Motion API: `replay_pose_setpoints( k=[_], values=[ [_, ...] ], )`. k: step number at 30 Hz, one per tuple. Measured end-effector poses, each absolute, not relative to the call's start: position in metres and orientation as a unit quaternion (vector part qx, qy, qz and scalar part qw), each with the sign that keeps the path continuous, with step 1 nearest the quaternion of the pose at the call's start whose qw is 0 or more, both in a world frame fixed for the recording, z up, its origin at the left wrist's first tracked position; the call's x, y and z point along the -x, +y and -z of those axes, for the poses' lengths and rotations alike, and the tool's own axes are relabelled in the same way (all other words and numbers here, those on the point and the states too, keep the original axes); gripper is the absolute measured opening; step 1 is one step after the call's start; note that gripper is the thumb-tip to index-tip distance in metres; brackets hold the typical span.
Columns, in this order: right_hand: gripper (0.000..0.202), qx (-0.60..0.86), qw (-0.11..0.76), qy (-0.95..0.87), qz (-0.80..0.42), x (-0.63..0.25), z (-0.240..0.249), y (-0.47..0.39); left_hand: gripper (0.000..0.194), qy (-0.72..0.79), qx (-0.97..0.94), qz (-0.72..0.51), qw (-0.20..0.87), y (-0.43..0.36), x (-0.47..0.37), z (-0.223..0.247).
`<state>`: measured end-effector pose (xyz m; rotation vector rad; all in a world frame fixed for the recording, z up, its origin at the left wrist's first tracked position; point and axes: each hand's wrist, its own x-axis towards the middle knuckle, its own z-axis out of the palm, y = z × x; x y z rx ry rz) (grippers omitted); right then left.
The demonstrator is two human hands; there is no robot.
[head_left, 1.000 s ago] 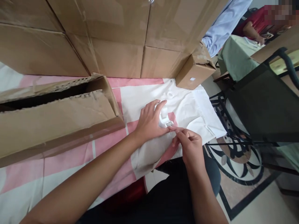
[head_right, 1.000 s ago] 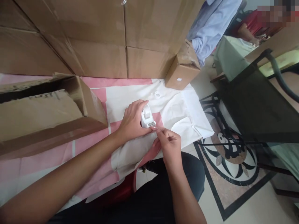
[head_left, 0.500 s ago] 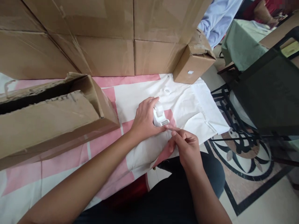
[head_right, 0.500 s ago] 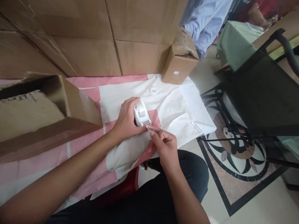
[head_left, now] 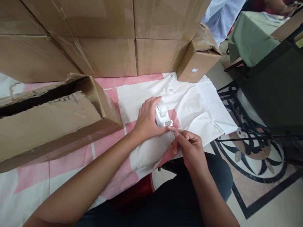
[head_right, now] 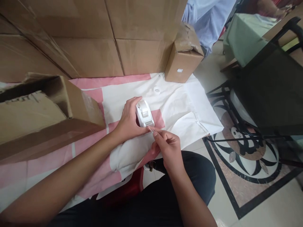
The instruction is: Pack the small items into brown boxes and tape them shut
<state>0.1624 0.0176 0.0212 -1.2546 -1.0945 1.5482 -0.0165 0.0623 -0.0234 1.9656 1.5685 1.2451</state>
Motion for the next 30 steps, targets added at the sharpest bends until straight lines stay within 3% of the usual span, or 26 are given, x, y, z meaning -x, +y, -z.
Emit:
replay_pose_setpoints(
  k=[7, 13, 30],
  values=[
    [0.059, 0.495, 0.431, -0.437, -0.615, -0.163, -0.019, 0.016, 0.110, 0.527, -0.704, -0.427, 0.213, 0.059, 0.023, 0.021],
    [0.059, 0.493, 0.441, -0.433, -0.612, -0.163, -0.015, 0.012, 0.100, 0.451, -0.700, -0.460, 0.308, 0.057, 0.034, 0.019],
    [0.056, 0.470, 0.471, -0.379, -0.643, -0.154, -0.014, 0.003, 0.083, 0.474, -0.697, -0.451, 0.294, 0.058, 0.031, 0.018]
  ],
)
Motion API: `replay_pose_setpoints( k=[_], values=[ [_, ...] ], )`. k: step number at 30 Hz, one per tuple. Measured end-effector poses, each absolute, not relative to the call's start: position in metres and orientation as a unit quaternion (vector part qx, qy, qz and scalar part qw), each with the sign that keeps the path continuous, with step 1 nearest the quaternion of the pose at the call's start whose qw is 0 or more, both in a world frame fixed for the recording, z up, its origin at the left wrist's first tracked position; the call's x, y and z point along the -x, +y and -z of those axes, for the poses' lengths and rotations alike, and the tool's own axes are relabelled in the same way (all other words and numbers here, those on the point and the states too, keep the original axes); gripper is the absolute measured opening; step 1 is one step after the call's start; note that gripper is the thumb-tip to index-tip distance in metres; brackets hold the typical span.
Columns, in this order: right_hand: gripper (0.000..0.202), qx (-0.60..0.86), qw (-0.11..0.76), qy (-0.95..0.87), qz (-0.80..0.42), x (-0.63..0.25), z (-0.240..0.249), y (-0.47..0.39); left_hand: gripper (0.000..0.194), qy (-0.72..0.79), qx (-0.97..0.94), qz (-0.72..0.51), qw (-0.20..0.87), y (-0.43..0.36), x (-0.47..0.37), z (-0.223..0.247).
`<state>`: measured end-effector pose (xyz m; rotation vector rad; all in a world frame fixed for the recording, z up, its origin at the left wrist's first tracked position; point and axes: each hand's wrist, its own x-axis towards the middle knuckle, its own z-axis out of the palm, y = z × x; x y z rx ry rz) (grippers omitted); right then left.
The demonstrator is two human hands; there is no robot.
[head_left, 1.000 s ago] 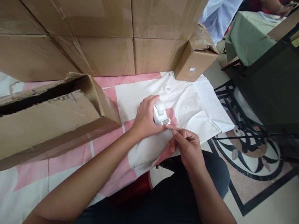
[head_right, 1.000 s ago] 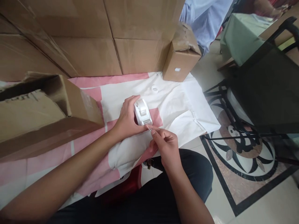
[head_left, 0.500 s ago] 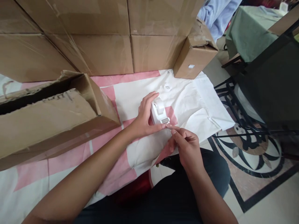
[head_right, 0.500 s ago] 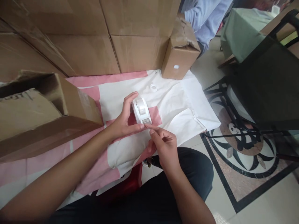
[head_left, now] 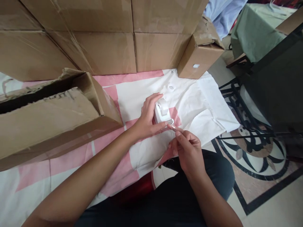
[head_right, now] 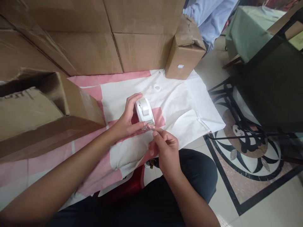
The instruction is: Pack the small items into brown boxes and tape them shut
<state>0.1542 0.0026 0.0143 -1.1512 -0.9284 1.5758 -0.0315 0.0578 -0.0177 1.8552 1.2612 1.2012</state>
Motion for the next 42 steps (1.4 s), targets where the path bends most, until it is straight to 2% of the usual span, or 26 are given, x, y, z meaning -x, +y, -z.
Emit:
replay_pose_setpoints(
  k=[5, 10, 21, 31, 38, 42],
  values=[
    [0.055, 0.460, 0.475, -0.346, -0.665, -0.153, -0.014, 0.002, 0.077, 0.475, -0.698, -0.454, 0.286, 0.058, 0.031, 0.017],
    [0.055, 0.465, 0.472, -0.332, -0.671, -0.150, -0.014, -0.002, 0.060, 0.502, -0.675, -0.454, 0.294, 0.058, 0.029, 0.020],
    [0.057, 0.499, 0.460, -0.313, -0.664, -0.149, -0.015, -0.002, 0.060, 0.504, -0.666, -0.467, 0.289, 0.059, 0.026, 0.020],
    [0.055, 0.484, 0.475, -0.299, -0.672, -0.147, -0.014, -0.003, 0.097, 0.531, -0.692, -0.417, 0.255, 0.056, 0.018, 0.018],
    [0.056, 0.487, 0.470, -0.299, -0.673, -0.147, -0.012, -0.003, 0.103, 0.534, -0.689, -0.407, 0.274, 0.056, 0.018, 0.016],
    [0.056, 0.485, 0.472, -0.316, -0.665, -0.147, -0.011, -0.002, 0.114, 0.539, -0.689, -0.376, 0.305, 0.056, 0.020, 0.011]
  ],
)
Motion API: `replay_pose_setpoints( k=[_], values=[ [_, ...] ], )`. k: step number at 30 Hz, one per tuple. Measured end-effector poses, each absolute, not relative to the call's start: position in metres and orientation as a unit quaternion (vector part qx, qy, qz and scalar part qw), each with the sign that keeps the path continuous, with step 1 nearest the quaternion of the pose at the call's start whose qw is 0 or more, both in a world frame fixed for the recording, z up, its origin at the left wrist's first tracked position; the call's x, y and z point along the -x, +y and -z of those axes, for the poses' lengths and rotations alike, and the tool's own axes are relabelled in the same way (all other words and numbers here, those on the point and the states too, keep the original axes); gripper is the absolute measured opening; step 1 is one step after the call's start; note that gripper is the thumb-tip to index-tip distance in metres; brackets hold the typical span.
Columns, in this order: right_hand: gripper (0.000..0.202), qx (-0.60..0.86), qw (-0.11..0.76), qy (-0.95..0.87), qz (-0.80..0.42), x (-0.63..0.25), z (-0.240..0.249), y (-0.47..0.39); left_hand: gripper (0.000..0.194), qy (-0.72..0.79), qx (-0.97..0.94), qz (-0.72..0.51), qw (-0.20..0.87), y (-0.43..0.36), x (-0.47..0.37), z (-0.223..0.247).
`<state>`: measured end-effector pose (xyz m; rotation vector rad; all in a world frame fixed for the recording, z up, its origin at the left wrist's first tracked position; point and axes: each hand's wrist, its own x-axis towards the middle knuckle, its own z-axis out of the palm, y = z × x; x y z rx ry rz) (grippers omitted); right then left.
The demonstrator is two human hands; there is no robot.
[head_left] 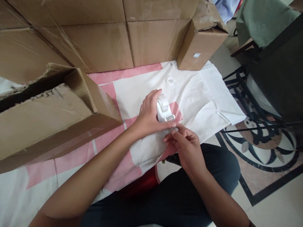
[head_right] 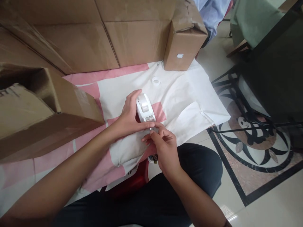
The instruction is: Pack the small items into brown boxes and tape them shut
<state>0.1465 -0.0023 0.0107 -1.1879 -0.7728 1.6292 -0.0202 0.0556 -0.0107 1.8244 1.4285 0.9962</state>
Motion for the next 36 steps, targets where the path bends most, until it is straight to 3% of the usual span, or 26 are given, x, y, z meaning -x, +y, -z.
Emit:
replay_pose_setpoints(
  k=[16, 22, 26, 32, 36],
  values=[
    [0.049, 0.487, 0.461, -0.289, -0.683, -0.142, -0.009, 0.001, 0.130, 0.558, -0.702, -0.375, 0.233, 0.054, 0.013, 0.026],
    [0.049, 0.486, 0.470, -0.291, -0.677, -0.146, -0.010, -0.002, 0.125, 0.565, -0.694, -0.380, 0.234, 0.054, 0.013, 0.024],
    [0.051, 0.473, 0.471, -0.297, -0.682, -0.149, -0.019, -0.004, 0.106, 0.562, -0.679, -0.390, 0.265, 0.054, 0.014, 0.018],
    [0.050, 0.431, 0.480, -0.348, -0.681, -0.145, -0.040, -0.001, 0.052, 0.580, -0.596, -0.447, 0.331, 0.059, 0.019, 0.007],
    [0.047, 0.406, 0.516, -0.456, -0.600, -0.136, -0.055, -0.001, 0.036, 0.543, -0.589, -0.505, 0.322, 0.057, 0.031, -0.023]
  ],
)
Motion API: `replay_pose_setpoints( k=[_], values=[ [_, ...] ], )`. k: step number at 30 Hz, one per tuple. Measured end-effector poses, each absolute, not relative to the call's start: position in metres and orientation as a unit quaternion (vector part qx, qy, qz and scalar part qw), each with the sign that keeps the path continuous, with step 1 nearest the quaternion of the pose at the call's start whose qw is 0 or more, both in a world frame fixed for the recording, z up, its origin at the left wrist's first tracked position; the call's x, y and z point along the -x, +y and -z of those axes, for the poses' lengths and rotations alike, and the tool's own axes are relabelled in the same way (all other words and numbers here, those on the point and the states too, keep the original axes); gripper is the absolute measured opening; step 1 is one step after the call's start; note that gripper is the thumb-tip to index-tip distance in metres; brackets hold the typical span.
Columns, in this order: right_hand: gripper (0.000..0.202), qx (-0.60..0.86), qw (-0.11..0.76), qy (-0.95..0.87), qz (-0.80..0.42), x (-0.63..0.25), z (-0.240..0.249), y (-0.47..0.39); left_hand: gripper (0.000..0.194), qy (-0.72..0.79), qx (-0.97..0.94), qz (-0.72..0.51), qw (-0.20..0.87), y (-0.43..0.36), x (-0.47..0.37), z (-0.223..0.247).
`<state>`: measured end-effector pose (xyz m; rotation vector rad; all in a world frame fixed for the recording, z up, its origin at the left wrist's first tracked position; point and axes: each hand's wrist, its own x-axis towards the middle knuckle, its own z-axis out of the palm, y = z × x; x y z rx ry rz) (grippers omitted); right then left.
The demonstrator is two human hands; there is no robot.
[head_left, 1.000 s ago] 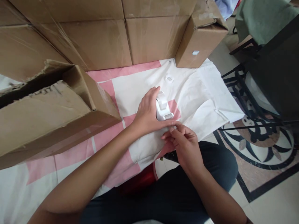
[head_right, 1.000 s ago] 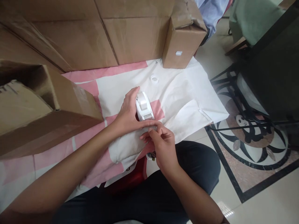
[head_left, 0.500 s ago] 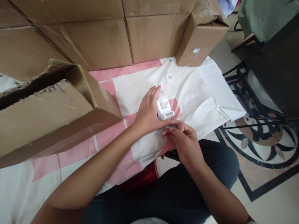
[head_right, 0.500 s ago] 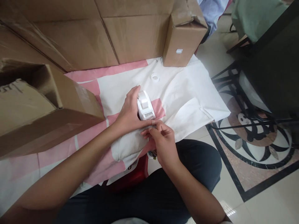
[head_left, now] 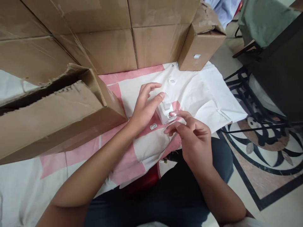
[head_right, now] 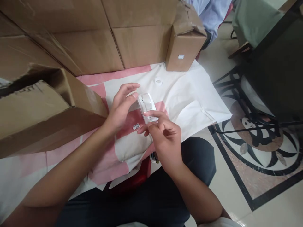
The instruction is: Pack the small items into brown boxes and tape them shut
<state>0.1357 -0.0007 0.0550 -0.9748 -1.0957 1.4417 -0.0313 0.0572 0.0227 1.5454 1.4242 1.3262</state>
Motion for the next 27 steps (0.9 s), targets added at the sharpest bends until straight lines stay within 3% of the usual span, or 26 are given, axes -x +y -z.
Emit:
replay_pose_setpoints(
  k=[6, 11, 16, 21, 27],
  values=[
    [0.045, 0.368, 0.563, -0.593, -0.442, -0.112, -0.065, -0.005, 0.026, 0.395, -0.746, -0.393, 0.364, 0.033, 0.057, -0.100],
    [0.045, 0.352, 0.581, -0.630, -0.375, -0.099, -0.061, -0.013, 0.017, 0.425, -0.802, -0.356, 0.223, 0.016, 0.068, -0.130],
    [0.049, 0.345, 0.591, -0.580, -0.443, -0.095, -0.057, -0.010, 0.023, 0.441, -0.837, -0.312, 0.088, 0.002, 0.073, -0.145],
    [0.028, 0.371, 0.531, -0.554, -0.523, -0.089, -0.053, 0.015, 0.025, 0.466, -0.837, -0.283, 0.030, -0.032, 0.105, -0.177],
    [0.031, 0.289, 0.436, -0.792, -0.315, -0.049, -0.072, 0.030, 0.023, 0.599, -0.750, -0.273, 0.068, -0.086, 0.171, -0.202]
  ],
)
